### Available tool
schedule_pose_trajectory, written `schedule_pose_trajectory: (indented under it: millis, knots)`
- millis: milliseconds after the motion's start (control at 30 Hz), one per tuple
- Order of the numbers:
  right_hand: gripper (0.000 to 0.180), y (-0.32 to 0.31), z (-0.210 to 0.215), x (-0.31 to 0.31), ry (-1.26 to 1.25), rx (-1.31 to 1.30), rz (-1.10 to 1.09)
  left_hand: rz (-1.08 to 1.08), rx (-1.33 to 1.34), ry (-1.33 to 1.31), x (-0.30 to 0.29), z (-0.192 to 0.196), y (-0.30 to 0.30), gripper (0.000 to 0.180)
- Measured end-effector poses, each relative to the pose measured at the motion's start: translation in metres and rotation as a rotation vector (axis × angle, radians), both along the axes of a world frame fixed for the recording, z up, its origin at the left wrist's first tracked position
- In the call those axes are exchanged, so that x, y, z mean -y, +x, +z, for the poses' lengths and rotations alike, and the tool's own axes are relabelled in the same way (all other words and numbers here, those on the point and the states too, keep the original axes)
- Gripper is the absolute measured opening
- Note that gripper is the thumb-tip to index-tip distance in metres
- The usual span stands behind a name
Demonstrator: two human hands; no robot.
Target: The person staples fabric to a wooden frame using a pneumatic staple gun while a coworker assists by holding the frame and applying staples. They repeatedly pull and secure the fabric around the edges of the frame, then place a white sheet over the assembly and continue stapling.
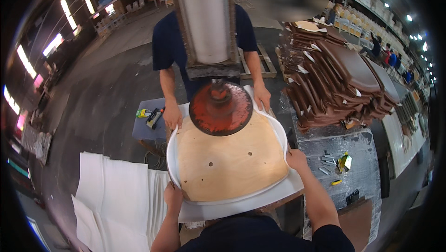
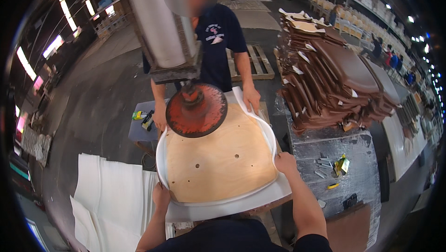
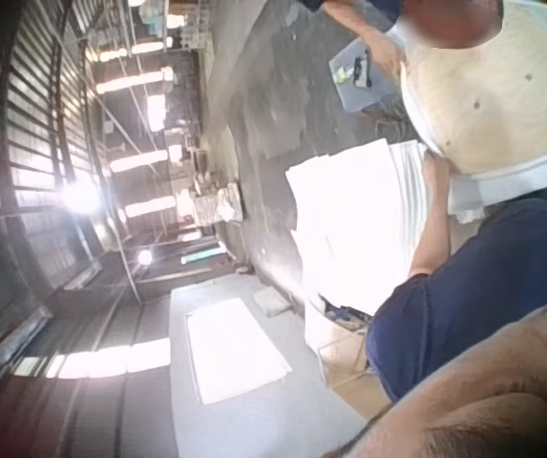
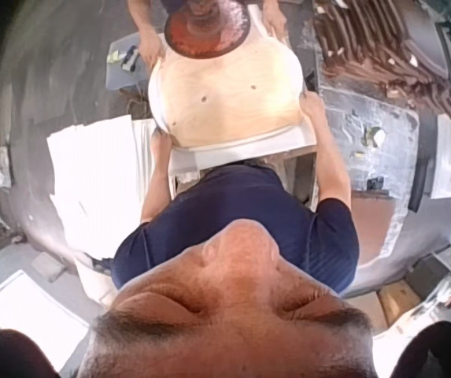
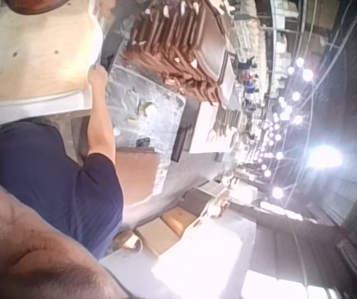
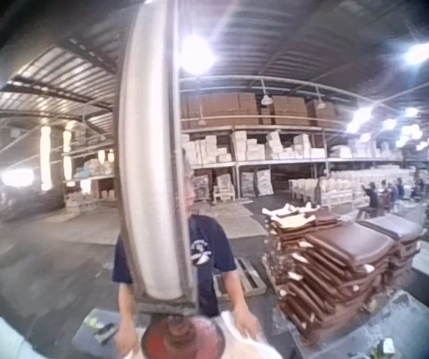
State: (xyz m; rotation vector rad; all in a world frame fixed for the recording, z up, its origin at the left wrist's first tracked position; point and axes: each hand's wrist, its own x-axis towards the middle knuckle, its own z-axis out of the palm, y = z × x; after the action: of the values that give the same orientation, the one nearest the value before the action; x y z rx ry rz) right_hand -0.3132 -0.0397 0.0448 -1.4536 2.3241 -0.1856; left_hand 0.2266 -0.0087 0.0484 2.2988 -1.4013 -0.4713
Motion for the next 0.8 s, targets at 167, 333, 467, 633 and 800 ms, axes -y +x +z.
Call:
schedule_pose_trajectory:
  millis: [167, 333, 467, 633, 800]
  knots:
    - [0.057, -0.019, 0.022, 0.006, 0.14, 0.055, -0.018, -0.023, -0.093, 0.082, 0.021, 0.003, 0.006, 0.037]
    - [0.062, 0.023, 0.038, 0.032, 0.415, 0.247, -0.021, 0.019, -0.086, 0.196, -0.004, 0.004, 0.045, 0.044]
    - [0.05, -0.02, 0.012, 0.014, 0.177, 0.026, 0.208, -0.053, -0.119, 0.158, 0.013, -0.003, 0.028, 0.045]
    - [0.042, -0.006, -0.025, -0.005, -0.057, 0.088, 0.237, 0.081, -0.125, 0.268, -0.003, 0.001, 0.041, 0.047]
    - [0.043, -0.016, -0.029, -0.012, -0.092, 0.254, 0.085, 0.101, -0.166, 0.288, 0.0, 0.0, 0.036, 0.051]
